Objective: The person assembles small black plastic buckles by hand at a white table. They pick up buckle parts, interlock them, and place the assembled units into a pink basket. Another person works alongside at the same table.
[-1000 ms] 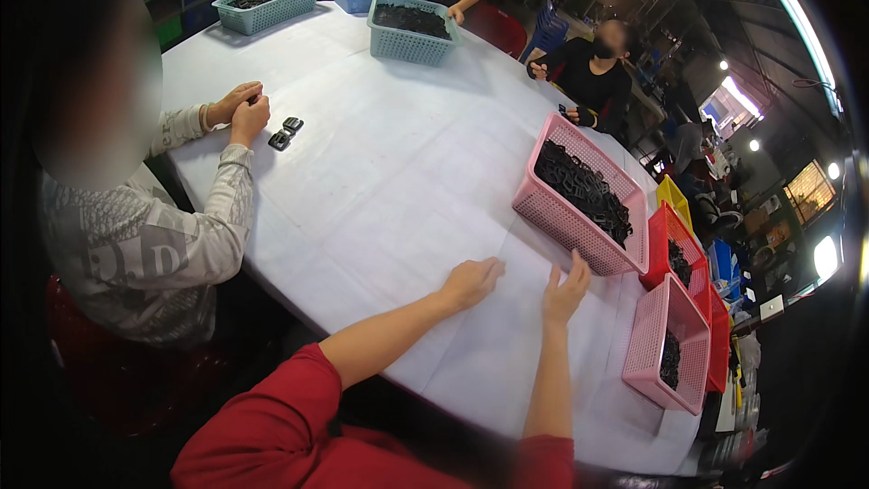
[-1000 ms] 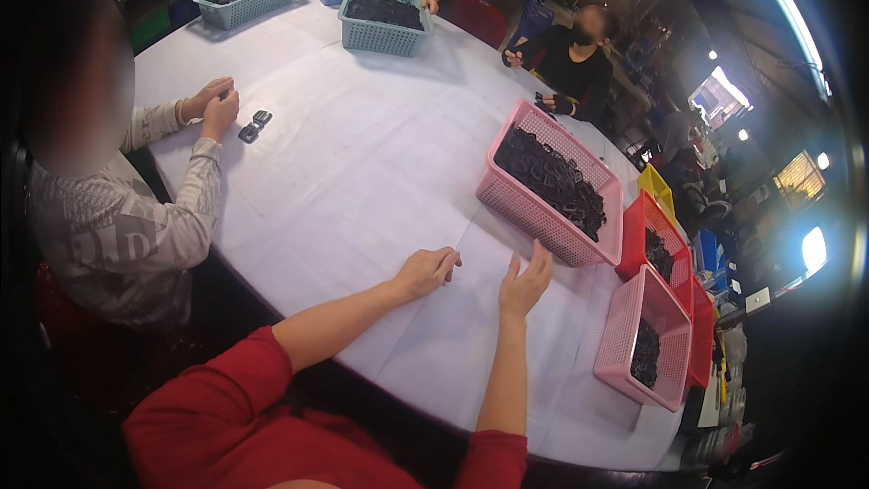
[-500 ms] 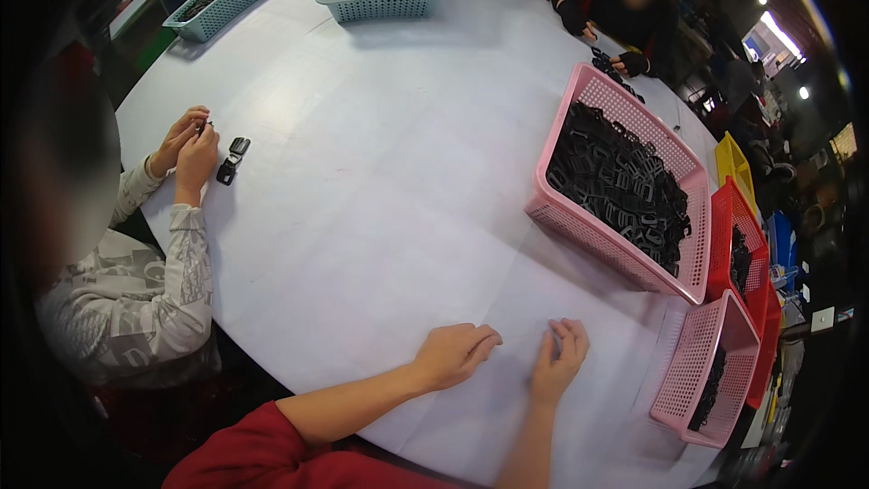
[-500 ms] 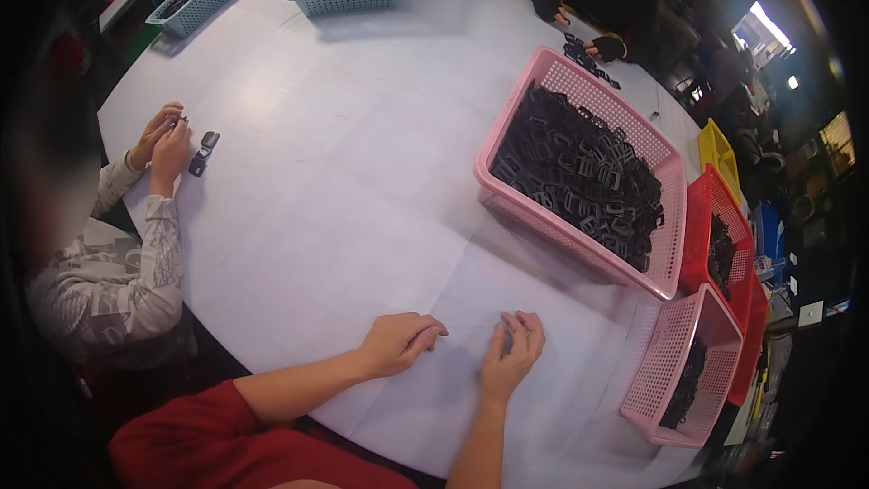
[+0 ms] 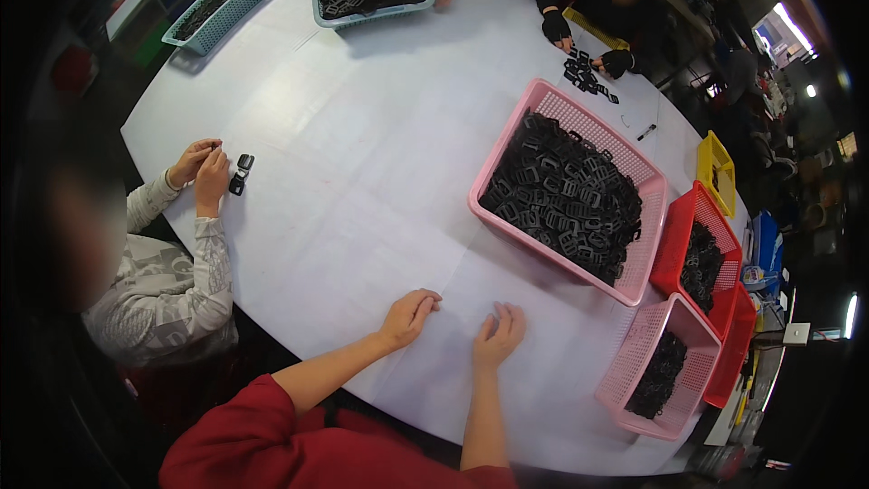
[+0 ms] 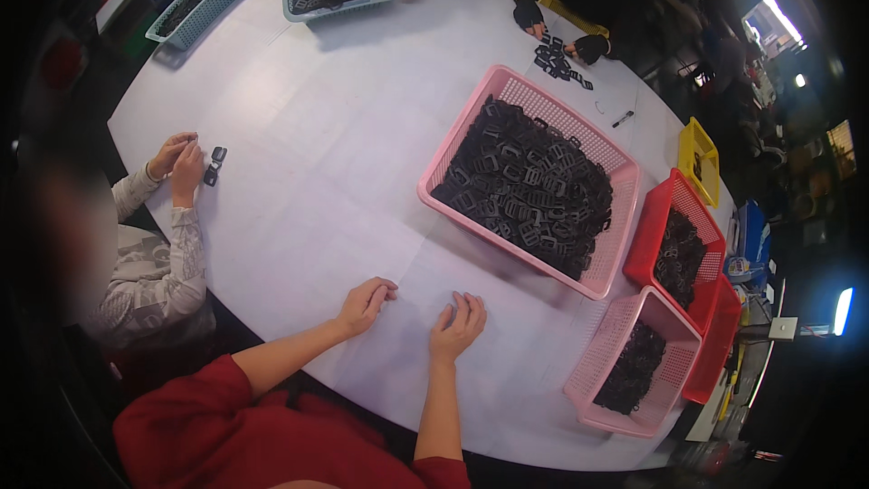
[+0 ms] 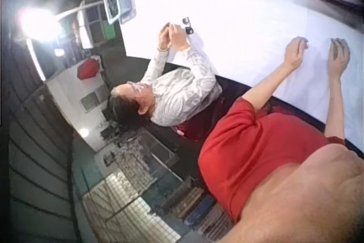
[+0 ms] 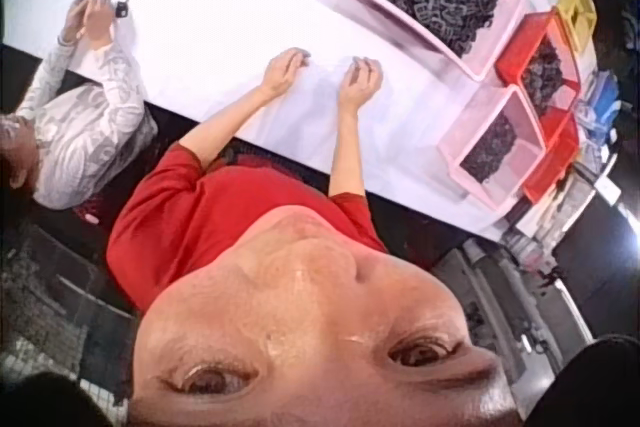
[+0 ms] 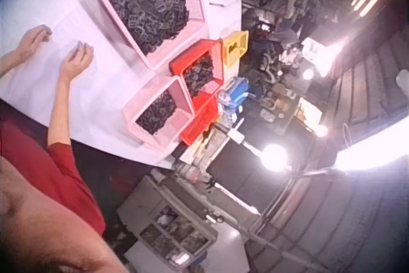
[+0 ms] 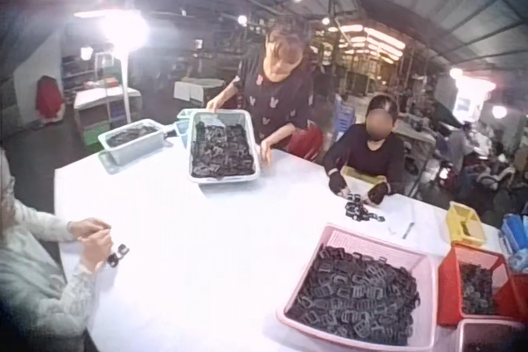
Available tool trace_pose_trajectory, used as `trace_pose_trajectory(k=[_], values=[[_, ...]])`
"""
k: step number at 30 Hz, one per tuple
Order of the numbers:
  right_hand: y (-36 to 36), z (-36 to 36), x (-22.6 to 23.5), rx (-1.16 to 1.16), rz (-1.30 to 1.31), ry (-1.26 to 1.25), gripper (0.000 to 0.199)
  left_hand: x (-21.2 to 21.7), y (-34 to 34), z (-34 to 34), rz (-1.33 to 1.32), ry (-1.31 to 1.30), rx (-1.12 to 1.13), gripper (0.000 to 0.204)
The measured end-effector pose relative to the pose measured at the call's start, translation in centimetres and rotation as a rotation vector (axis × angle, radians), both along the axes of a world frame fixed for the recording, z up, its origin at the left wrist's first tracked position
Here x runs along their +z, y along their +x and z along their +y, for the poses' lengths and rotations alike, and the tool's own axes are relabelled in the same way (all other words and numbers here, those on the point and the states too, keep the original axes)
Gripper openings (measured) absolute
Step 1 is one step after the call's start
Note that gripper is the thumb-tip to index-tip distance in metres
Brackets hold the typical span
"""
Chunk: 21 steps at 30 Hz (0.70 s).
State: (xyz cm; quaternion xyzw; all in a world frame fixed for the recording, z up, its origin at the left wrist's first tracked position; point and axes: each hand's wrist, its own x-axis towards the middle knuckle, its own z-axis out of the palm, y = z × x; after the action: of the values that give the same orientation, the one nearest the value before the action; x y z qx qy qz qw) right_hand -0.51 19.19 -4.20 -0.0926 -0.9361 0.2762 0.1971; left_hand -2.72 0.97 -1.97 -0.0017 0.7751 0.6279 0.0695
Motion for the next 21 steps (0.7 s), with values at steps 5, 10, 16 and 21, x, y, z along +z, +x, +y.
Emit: trace_pose_trajectory(k=[5, 10, 16, 21], values=[[0.6, 0.7, 0.4, 0.198, -0.251, 0.122, 0.054, 1.1, -1.1, -2.0, 0.161, -0.351, 0.136, 0.020], [0.5, 2.1, -0.1, 0.358, -0.419, 0.070, 0.069, 0.9, -0.8, -5.5, 0.184, -0.688, 0.165, 0.037], [0.2, 2.5, -0.5, 0.346, -0.476, 0.109, 0.073, -0.5, 0.4, -8.8, 0.141, -0.855, -0.016, 0.051], [0.4, 2.7, -1.1, 0.362, -0.460, 0.137, 0.077, -0.8, -0.3, -9.7, 0.203, -0.839, 0.013, 0.051]])
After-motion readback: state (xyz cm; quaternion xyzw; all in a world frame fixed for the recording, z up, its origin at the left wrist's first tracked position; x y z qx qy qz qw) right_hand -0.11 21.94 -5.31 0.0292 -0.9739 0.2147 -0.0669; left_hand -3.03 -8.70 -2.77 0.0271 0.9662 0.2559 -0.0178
